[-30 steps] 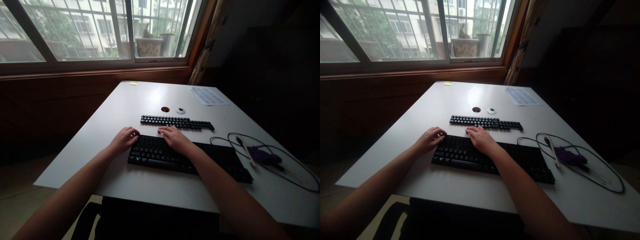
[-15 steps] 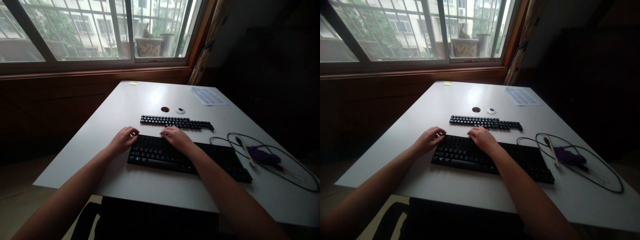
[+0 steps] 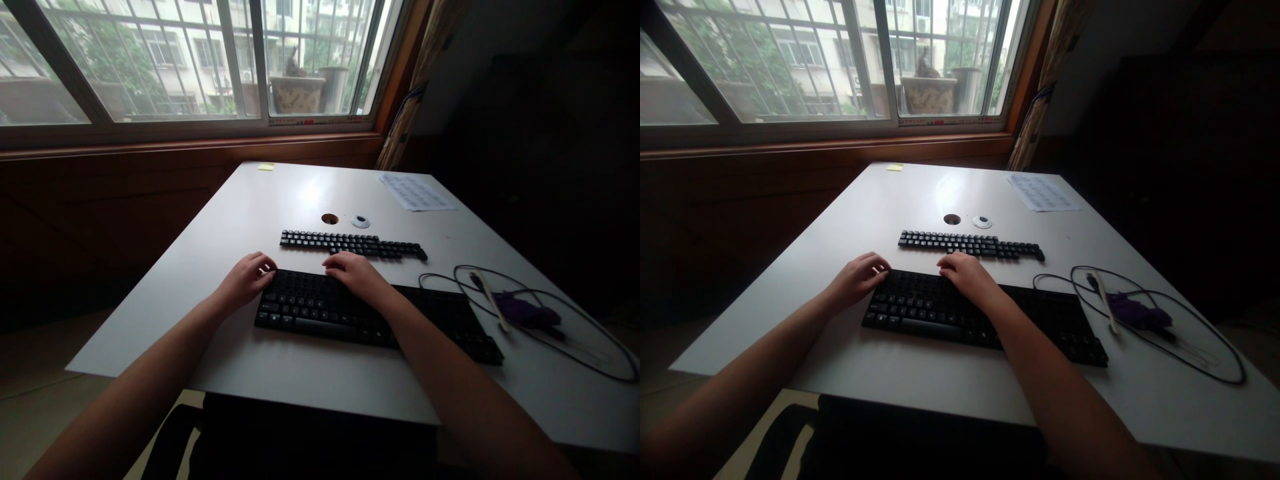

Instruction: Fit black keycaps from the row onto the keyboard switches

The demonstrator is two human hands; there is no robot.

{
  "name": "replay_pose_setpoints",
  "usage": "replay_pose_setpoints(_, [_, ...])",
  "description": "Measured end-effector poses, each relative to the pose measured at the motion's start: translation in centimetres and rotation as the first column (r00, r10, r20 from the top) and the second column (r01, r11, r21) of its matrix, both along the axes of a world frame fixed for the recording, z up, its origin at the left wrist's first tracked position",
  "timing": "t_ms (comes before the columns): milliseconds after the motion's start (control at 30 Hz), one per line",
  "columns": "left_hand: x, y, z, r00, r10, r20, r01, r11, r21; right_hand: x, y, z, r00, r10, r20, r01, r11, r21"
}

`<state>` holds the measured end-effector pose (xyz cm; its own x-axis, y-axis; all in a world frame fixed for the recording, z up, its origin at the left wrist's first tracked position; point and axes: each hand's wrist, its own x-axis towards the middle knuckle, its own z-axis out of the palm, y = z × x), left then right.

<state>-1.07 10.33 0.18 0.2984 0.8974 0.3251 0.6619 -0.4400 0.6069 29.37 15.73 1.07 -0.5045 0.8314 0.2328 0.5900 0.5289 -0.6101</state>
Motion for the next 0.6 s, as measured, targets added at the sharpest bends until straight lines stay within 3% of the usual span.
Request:
replay_pose_setpoints(167, [0.1,0.0,0.2,1.000,0.003,-0.006,-0.003,1.000,-0.009,0.2,-0.7,1.9,0.998,-0.010,-0.059,0.006,0.998,-0.058])
replay_pose_setpoints(233, [0.1,0.0,0.2,1.000,0.003,-0.006,-0.003,1.000,-0.003,0.5,-1.2,3.2,0.994,0.016,-0.112,-0.037,0.982,-0.183])
replay_pose_setpoints(367, [0.1,0.0,0.3,1.000,0.011,-0.013,-0.011,1.000,-0.003,0.9,-2.2,5.2,0.970,0.221,-0.100,-0.243,0.867,-0.435])
replay_pose_setpoints(467, [0.1,0.0,0.2,1.000,0.009,-0.010,-0.009,1.000,-0.014,1.0,-2.6,5.5,0.951,0.307,-0.047,-0.289,0.819,-0.496])
replay_pose_setpoints(600, [0.1,0.0,0.1,1.000,0.004,-0.001,-0.004,1.000,-0.018,0.8,-2.7,5.2,0.943,0.332,0.009,-0.285,0.821,-0.496])
